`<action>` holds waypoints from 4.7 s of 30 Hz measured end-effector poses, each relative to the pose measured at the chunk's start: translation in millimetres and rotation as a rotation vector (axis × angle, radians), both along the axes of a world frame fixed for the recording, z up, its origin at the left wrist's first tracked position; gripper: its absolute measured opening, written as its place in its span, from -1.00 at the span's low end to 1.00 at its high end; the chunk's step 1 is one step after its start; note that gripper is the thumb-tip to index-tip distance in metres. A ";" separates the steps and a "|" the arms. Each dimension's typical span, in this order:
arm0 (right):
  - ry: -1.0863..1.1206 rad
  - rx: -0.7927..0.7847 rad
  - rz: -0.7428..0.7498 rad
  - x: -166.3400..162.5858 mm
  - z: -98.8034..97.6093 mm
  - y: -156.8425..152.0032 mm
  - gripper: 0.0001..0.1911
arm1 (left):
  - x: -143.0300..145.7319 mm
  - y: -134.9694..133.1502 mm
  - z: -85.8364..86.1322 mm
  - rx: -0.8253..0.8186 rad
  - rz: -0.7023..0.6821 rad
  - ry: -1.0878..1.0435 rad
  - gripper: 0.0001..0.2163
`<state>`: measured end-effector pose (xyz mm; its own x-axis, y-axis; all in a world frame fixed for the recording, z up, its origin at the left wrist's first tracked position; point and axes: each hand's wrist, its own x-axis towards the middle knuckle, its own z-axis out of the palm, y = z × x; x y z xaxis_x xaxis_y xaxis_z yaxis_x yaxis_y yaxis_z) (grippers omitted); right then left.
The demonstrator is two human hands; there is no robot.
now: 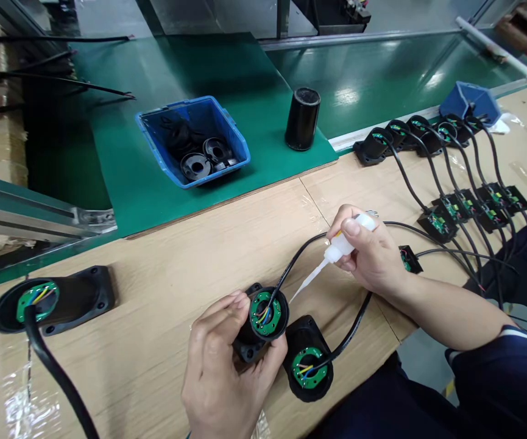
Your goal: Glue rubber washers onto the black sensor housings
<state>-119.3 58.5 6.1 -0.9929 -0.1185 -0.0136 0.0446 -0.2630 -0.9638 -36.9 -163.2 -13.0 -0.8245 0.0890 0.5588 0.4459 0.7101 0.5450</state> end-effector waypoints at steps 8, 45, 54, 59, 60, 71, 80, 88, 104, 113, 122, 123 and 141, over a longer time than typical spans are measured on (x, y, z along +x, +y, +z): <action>0.358 0.265 0.039 12.2 17.2 -0.5 -0.80 | 1.0 1.4 5.1 -0.065 -0.011 0.072 -0.50; 0.618 0.469 0.143 18.1 19.7 3.4 -0.80 | 3.1 -5.2 4.0 -0.191 -0.055 0.141 -0.55; 0.660 0.561 0.122 18.6 21.3 2.1 -0.73 | -0.8 -5.2 0.2 -0.207 -0.066 0.180 -0.57; 0.688 0.616 0.091 17.6 22.6 2.0 -0.71 | -0.5 -1.0 3.9 -0.153 -0.042 0.138 -0.58; 0.691 0.625 0.085 17.7 22.5 2.2 -0.71 | -0.3 0.2 5.2 -0.142 -0.038 0.120 -0.58; 0.760 0.726 0.064 21.2 18.9 6.0 -0.73 | 4.7 1.3 4.5 0.033 -0.024 -0.106 -0.59; 0.833 0.730 0.029 20.3 17.9 2.0 -0.70 | 14.6 -0.4 -6.1 0.188 0.020 -0.299 -0.55; 0.630 0.497 -0.003 14.6 15.7 2.5 -0.76 | 16.3 -5.2 -7.8 0.308 0.051 -0.535 -0.51; 0.182 0.407 0.009 -91.8 -0.7 7.7 -0.66 | 6.5 -38.4 26.5 0.042 0.004 -0.402 -0.52; 0.332 0.701 0.034 -178.9 -34.9 -21.4 -0.65 | -114.9 -51.8 74.1 -0.373 0.073 -0.153 -0.72; 0.539 0.889 -0.170 -137.0 -22.6 -5.0 -0.67 | -202.2 -15.0 47.6 -0.438 0.082 -0.295 -0.75; 0.575 0.916 -0.167 -130.1 -17.8 -3.4 -0.72 | -203.3 -15.3 48.5 -0.411 0.084 -0.302 -0.73; 0.724 1.562 0.329 -177.3 55.0 -116.0 -0.67 | -22.2 -79.8 17.9 -0.139 -0.155 -0.614 -0.72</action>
<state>-296.6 -57.5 61.1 -0.7895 -0.6065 0.0943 -0.6137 0.7787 -0.1302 -59.0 -243.0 4.9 -0.9623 0.2699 -0.0353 0.1855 0.7450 0.6407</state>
